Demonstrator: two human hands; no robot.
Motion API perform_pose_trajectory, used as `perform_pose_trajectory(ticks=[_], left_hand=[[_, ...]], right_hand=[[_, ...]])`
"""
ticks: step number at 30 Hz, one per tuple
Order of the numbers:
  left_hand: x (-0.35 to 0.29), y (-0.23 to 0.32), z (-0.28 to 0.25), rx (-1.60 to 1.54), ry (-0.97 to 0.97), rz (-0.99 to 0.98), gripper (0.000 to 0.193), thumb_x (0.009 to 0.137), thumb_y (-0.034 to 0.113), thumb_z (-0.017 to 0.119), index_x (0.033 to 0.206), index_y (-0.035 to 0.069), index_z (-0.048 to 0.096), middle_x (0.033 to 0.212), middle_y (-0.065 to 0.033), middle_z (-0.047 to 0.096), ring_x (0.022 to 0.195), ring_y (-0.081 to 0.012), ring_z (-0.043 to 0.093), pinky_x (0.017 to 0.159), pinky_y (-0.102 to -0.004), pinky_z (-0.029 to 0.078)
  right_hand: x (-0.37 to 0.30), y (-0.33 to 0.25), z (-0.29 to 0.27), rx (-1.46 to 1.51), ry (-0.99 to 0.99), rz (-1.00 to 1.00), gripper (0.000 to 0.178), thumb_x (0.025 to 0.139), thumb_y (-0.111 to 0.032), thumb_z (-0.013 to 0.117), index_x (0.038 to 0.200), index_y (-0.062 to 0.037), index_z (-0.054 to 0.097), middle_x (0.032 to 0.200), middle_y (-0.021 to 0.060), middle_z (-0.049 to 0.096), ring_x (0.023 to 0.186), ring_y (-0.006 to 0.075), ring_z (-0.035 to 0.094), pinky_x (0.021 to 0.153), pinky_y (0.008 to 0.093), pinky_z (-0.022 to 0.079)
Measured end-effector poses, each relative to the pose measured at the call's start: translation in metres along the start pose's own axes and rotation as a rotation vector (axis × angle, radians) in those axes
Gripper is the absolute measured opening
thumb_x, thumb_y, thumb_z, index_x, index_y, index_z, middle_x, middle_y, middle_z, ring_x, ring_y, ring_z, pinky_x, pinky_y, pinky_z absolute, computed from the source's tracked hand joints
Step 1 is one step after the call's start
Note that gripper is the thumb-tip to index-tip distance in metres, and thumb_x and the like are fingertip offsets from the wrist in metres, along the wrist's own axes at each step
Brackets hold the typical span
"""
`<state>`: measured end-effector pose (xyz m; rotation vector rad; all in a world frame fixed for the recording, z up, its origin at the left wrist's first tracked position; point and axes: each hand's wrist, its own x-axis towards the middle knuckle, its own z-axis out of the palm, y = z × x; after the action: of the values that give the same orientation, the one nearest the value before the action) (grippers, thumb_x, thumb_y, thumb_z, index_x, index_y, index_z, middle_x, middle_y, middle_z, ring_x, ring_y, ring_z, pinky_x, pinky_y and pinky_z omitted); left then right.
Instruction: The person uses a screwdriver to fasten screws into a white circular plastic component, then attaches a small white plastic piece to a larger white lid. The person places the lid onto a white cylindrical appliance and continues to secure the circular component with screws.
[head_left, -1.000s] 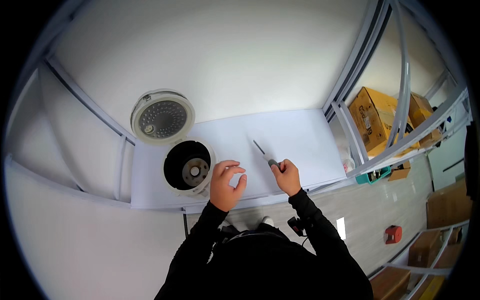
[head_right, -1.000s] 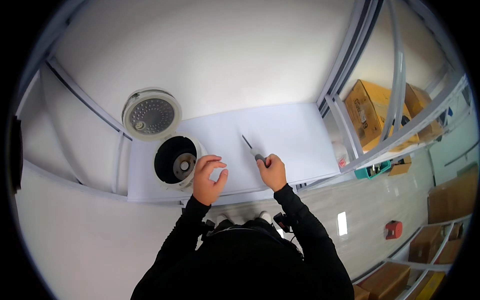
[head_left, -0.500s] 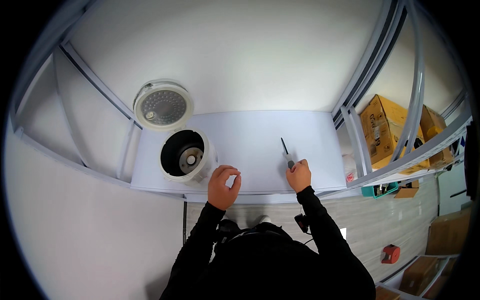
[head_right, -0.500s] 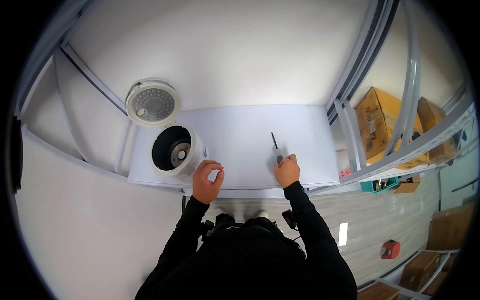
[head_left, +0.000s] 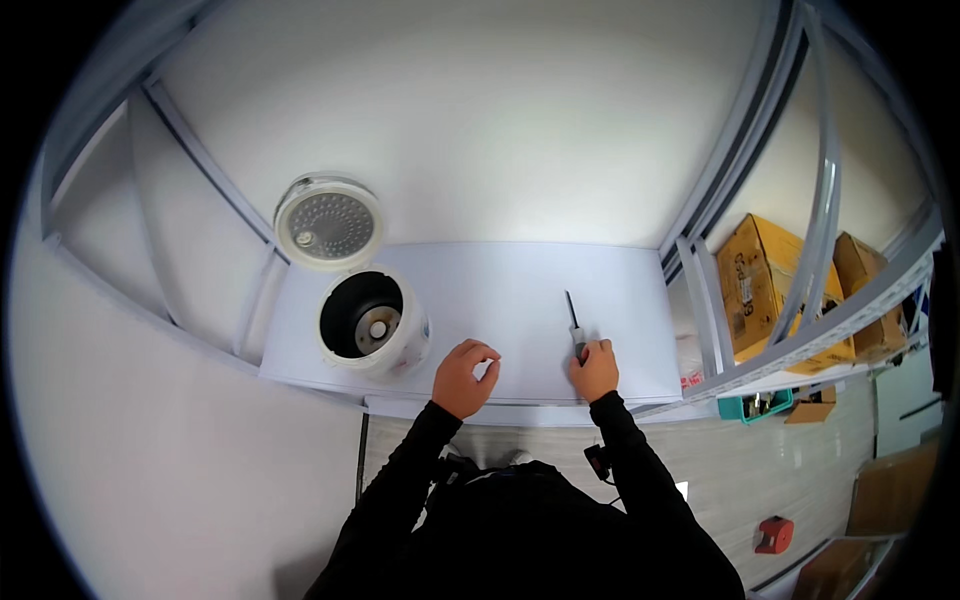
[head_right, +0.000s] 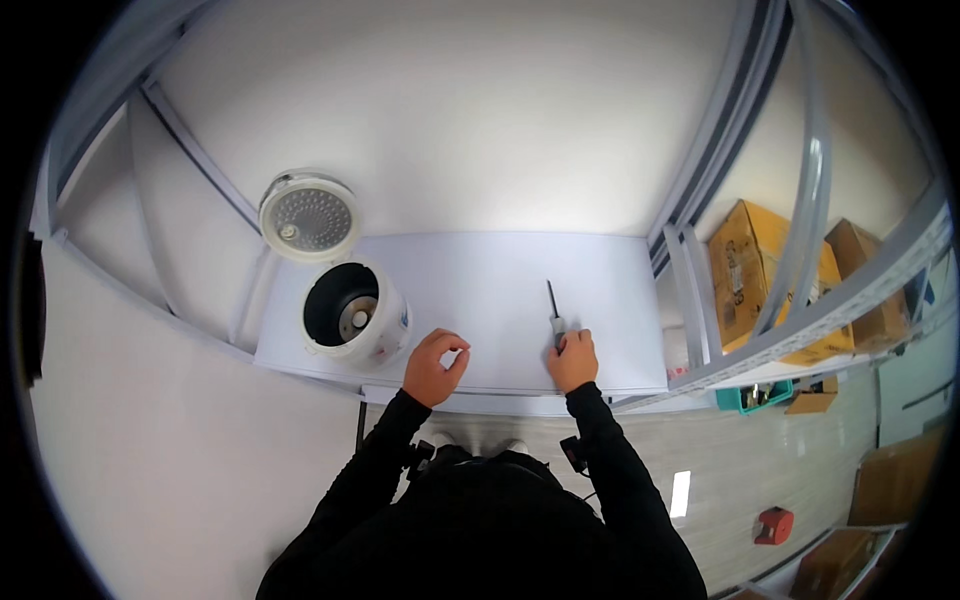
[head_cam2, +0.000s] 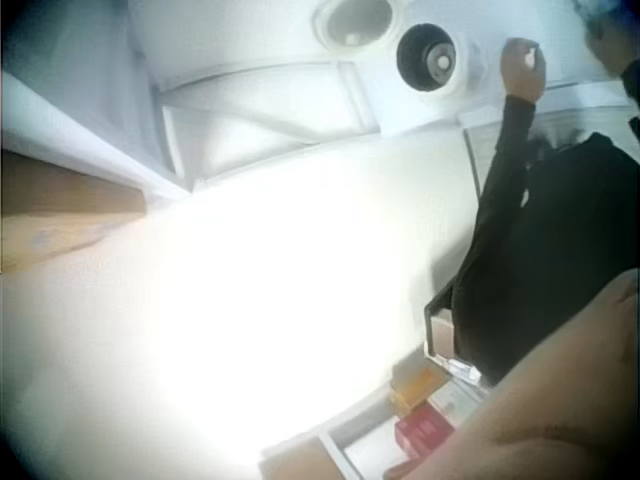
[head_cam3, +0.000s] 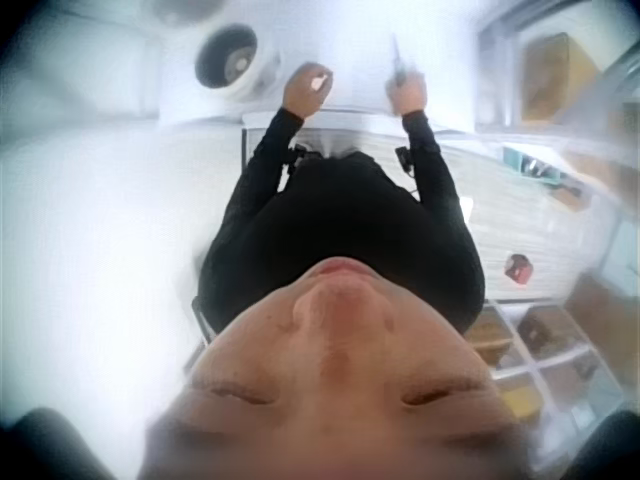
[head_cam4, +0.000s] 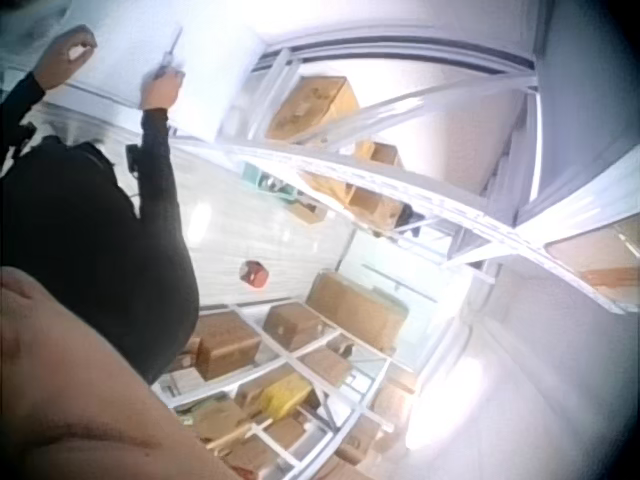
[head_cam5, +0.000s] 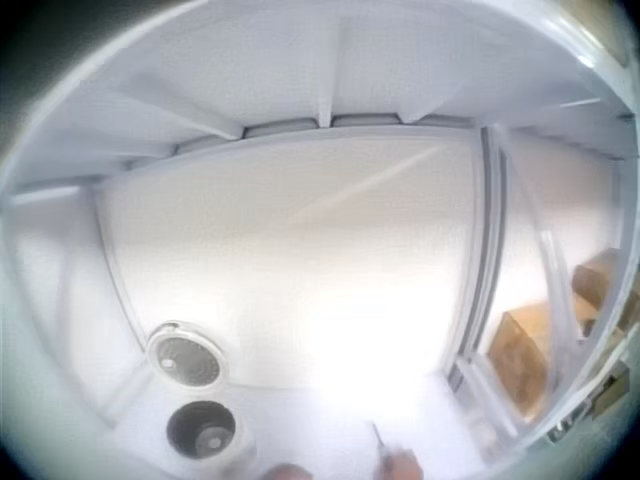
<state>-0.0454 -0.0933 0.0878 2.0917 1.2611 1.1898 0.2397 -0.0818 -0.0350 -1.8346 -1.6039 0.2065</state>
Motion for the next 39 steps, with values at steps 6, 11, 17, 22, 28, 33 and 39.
perform_pose_trajectory(ticks=[6, 11, 17, 22, 28, 33, 39], left_hand=[[0.0, -0.001, -0.013, 0.011, 0.015, 0.007, 0.005, 0.089, 0.007, 0.072, 0.093, 0.007, 0.07, 0.095, -0.0066, 0.07, 0.082, -0.0277, 0.069, 0.07, -0.0375, 0.055], [0.001, 0.0, -0.029, 0.002, 0.034, -0.023, 0.006, 0.089, 0.006, 0.072, 0.094, 0.007, 0.07, 0.095, -0.006, 0.07, 0.079, -0.0256, 0.069, 0.068, -0.0362, 0.054], [-0.002, -0.003, -0.062, 0.0, 0.065, -0.043, 0.006, 0.088, 0.002, 0.074, 0.094, 0.003, 0.072, 0.097, -0.0096, 0.071, 0.082, -0.026, 0.071, 0.071, -0.0355, 0.056], [0.004, -0.01, -0.102, 0.034, 0.107, 0.073, 0.008, 0.085, 0.002, 0.075, 0.092, 0.006, 0.073, 0.094, -0.0073, 0.071, 0.081, -0.0277, 0.07, 0.069, -0.0372, 0.056], [0.023, -0.028, -0.171, 0.082, 0.208, 0.195, 0.012, 0.081, 0.001, 0.076, 0.091, 0.008, 0.073, 0.093, -0.0063, 0.071, 0.084, -0.0288, 0.069, 0.073, -0.0388, 0.056], [0.045, -0.082, -0.22, 0.165, 0.469, 0.119, 0.019, 0.08, 0.002, 0.077, 0.098, 0.007, 0.072, 0.108, -0.0127, 0.066, 0.101, -0.034, 0.065, 0.087, -0.0422, 0.054], [0.078, -0.159, -0.259, 0.228, 0.652, 0.02, 0.037, 0.081, 0.004, 0.078, 0.116, 0.007, 0.068, 0.125, -0.0134, 0.058, 0.114, -0.0312, 0.059, 0.083, -0.0392, 0.051]], right_hand=[[0.006, -0.006, -0.001, 0.007, -0.111, 0.045, 0.031, 0.077, -0.019, 0.08, 0.095, -0.007, 0.058, 0.104, 0.0161, 0.057, 0.096, 0.039, 0.061, 0.08, 0.0497, 0.052], [0.013, -0.028, 0.003, -0.158, -0.051, -0.055, 0.039, 0.075, -0.018, 0.082, 0.107, -0.0092, 0.06, 0.11, 0.0142, 0.057, 0.099, 0.037, 0.061, 0.081, 0.0494, 0.051], [0.024, -0.053, 0.024, -0.386, -0.126, -0.103, 0.035, 0.08, -0.016, 0.076, 0.111, -0.0125, 0.063, 0.116, 0.0123, 0.056, 0.102, 0.0343, 0.062, 0.082, 0.0489, 0.051], [0.034, -0.049, 0.049, -0.476, -0.212, 0.019, 0.024, 0.086, -0.014, 0.067, 0.11, -0.0149, 0.065, 0.115, 0.0122, 0.055, 0.104, 0.0347, 0.061, 0.082, 0.0512, 0.049], [0.051, -0.098, 0.047, -0.585, -0.133, 0.046, 0.032, 0.082, -0.022, 0.076, 0.112, -0.0139, 0.067, 0.115, 0.0146, 0.059, 0.105, 0.0363, 0.061, 0.084, 0.0505, 0.05], [0.083, -0.195, 0.041, -0.069, 0.002, -0.195, 0.045, 0.081, -0.016, 0.082, 0.122, -0.0079, 0.065, 0.12, 0.0183, 0.063, 0.112, 0.0406, 0.062, 0.093, 0.0478, 0.052], [0.108, -0.341, 0.036, 0.334, 0.086, -0.395, 0.041, 0.085, -0.003, 0.077, 0.124, -0.0046, 0.063, 0.12, 0.0201, 0.064, 0.113, 0.0405, 0.062, 0.095, 0.0446, 0.052]])
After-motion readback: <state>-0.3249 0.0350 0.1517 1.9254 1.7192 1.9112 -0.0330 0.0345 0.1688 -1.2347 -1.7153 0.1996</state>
